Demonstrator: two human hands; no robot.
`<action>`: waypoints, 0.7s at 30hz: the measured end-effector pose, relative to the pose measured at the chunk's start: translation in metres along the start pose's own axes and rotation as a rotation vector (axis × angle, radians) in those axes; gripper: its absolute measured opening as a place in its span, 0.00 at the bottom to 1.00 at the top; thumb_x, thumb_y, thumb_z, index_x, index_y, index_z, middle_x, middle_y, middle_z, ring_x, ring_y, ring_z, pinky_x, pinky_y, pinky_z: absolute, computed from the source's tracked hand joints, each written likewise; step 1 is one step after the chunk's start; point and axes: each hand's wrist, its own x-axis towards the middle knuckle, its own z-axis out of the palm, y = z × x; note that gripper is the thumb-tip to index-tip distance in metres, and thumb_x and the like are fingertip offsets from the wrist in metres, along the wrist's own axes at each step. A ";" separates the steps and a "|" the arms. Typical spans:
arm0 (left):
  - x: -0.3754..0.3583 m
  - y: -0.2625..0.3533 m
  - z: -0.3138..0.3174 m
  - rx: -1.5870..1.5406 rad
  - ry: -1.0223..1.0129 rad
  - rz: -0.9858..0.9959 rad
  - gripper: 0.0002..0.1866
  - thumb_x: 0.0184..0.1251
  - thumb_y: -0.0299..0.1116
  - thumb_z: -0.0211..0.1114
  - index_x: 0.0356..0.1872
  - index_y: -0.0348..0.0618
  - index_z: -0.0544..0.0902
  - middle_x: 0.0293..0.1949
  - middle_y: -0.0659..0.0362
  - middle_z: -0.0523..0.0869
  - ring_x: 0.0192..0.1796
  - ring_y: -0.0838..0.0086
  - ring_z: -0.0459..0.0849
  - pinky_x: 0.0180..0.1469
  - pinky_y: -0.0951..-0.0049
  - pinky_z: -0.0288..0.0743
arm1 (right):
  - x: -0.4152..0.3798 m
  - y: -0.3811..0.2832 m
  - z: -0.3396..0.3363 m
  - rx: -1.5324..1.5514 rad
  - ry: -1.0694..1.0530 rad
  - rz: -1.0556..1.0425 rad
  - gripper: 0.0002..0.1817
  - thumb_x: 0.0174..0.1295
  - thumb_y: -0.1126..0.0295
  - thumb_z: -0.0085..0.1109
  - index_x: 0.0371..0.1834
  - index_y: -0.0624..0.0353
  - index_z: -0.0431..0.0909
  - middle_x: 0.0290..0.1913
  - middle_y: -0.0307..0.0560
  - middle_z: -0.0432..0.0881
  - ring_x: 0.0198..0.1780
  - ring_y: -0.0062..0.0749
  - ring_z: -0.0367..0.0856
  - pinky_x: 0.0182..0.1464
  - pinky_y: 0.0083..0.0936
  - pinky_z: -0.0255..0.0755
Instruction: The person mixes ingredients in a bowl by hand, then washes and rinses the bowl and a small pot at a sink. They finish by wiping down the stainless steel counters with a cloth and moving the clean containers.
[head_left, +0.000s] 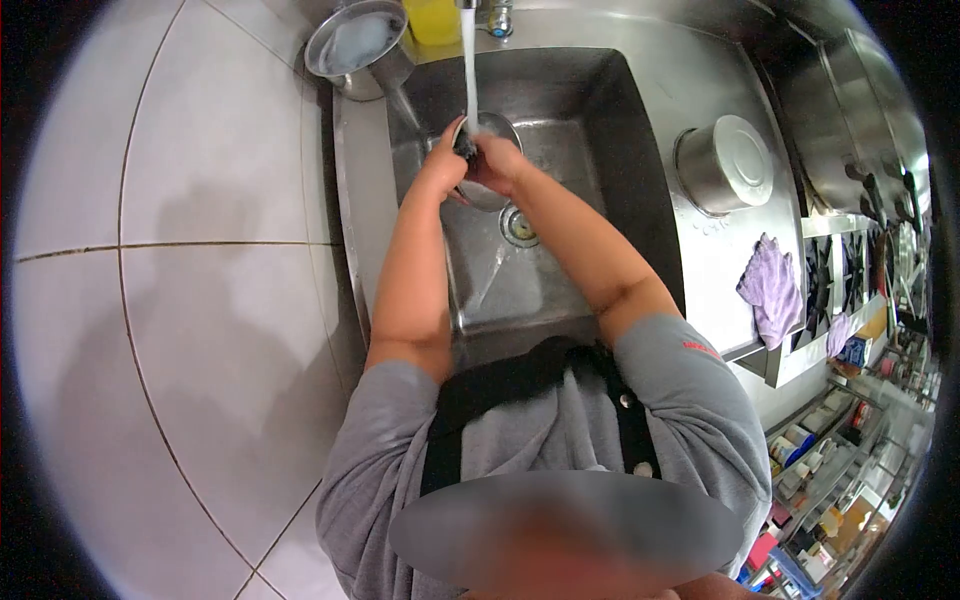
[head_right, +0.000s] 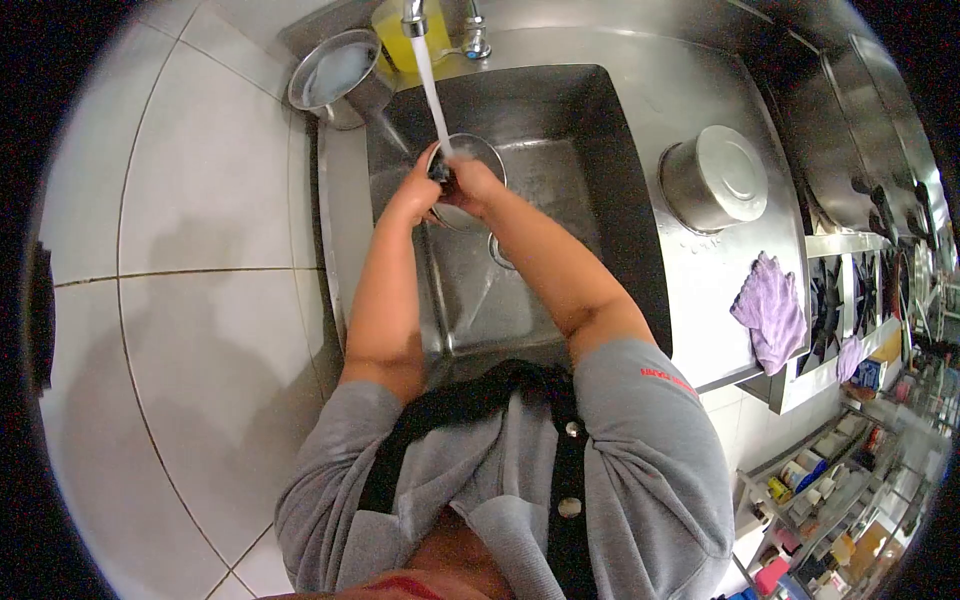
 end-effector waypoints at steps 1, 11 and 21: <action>-0.007 0.009 -0.004 -0.098 -0.101 -0.033 0.42 0.49 0.13 0.46 0.67 0.67 0.54 0.56 0.49 0.71 0.44 0.53 0.79 0.22 0.57 0.81 | -0.020 -0.002 0.002 -0.019 0.005 0.018 0.16 0.64 0.64 0.41 0.50 0.60 0.69 0.46 0.50 0.74 0.47 0.39 0.74 0.49 0.42 0.69; -0.001 -0.007 0.007 -0.175 -0.379 0.116 0.46 0.49 0.20 0.56 0.68 0.70 0.46 0.60 0.54 0.64 0.54 0.59 0.71 0.37 0.60 0.80 | -0.023 0.001 -0.005 0.044 0.033 -0.107 0.15 0.64 0.62 0.38 0.50 0.50 0.69 0.39 0.42 0.76 0.40 0.34 0.75 0.40 0.34 0.70; 0.015 -0.013 0.010 -0.270 0.031 0.068 0.36 0.54 0.22 0.50 0.67 0.58 0.55 0.58 0.51 0.69 0.54 0.55 0.72 0.38 0.51 0.78 | -0.054 0.012 -0.018 -0.937 -0.067 -0.216 0.20 0.60 0.66 0.40 0.55 0.52 0.70 0.45 0.48 0.77 0.45 0.31 0.73 0.48 0.23 0.66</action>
